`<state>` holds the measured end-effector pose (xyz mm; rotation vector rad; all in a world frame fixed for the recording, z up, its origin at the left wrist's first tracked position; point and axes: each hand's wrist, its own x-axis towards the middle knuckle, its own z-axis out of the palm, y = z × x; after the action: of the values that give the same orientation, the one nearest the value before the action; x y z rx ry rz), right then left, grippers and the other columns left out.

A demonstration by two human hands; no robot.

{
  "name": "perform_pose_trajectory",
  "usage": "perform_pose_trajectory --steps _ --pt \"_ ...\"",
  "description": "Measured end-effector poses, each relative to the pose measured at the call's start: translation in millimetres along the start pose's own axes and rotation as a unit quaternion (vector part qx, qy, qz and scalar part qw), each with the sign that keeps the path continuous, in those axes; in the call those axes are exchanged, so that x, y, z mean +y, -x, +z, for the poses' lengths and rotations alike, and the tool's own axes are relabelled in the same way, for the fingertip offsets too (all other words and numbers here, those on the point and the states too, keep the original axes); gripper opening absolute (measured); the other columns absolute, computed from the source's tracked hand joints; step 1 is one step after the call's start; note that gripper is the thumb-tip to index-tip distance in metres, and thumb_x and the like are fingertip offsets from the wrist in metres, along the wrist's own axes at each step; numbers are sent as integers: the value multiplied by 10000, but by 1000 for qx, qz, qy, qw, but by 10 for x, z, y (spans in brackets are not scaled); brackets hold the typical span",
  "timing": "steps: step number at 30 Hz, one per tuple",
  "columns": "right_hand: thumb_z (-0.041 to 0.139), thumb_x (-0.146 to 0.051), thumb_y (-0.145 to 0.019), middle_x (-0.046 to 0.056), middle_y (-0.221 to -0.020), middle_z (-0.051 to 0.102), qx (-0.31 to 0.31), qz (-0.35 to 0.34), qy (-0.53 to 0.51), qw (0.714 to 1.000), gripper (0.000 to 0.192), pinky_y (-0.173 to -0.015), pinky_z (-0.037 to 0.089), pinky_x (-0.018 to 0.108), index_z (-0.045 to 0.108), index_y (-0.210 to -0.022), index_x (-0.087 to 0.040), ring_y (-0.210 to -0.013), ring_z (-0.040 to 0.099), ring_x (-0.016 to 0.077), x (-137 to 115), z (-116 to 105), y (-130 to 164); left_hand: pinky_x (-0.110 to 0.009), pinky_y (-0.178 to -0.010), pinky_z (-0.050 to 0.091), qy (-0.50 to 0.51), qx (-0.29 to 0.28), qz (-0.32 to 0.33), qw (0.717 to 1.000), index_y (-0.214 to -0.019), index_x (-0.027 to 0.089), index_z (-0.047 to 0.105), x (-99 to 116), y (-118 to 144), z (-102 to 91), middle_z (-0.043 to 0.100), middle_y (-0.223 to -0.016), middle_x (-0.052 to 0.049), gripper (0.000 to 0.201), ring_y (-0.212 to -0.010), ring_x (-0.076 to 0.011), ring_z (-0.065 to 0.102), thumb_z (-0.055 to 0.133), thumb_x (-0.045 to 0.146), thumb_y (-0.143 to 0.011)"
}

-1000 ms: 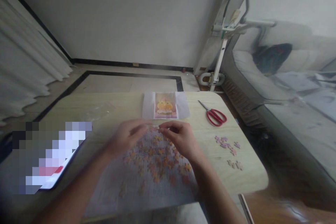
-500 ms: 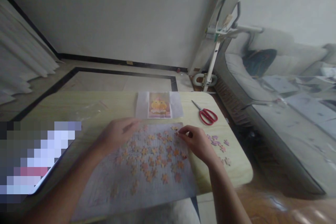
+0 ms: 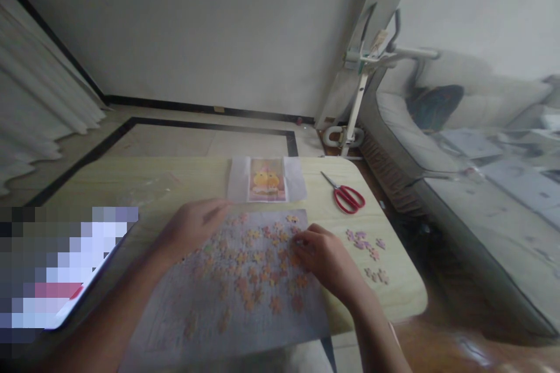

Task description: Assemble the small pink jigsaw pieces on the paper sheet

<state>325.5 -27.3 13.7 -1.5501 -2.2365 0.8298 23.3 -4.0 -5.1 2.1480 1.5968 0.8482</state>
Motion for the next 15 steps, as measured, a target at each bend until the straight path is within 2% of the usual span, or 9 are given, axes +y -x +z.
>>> perform_pose_trajectory --steps 6,15 --pt "539 -206 -896 44 -906 618 -12 10 -23 1000 184 -587 466 228 713 -958 -207 -679 611 131 36 30 -17 -272 -728 503 -7 3 1 1000 -1014 216 709 8 -6 -2 759 -929 -42 283 -780 -166 700 471 348 -936" --pt "540 -215 -898 33 -894 611 -21 18 -40 999 234 -558 476 242 703 -1066 -210 -598 605 114 69 16 -19 -278 -729 510 -11 4 9 1000 -1018 201 708 23 1 -35 759 -921 -55 290 -770 -165 697 464 335 -938"
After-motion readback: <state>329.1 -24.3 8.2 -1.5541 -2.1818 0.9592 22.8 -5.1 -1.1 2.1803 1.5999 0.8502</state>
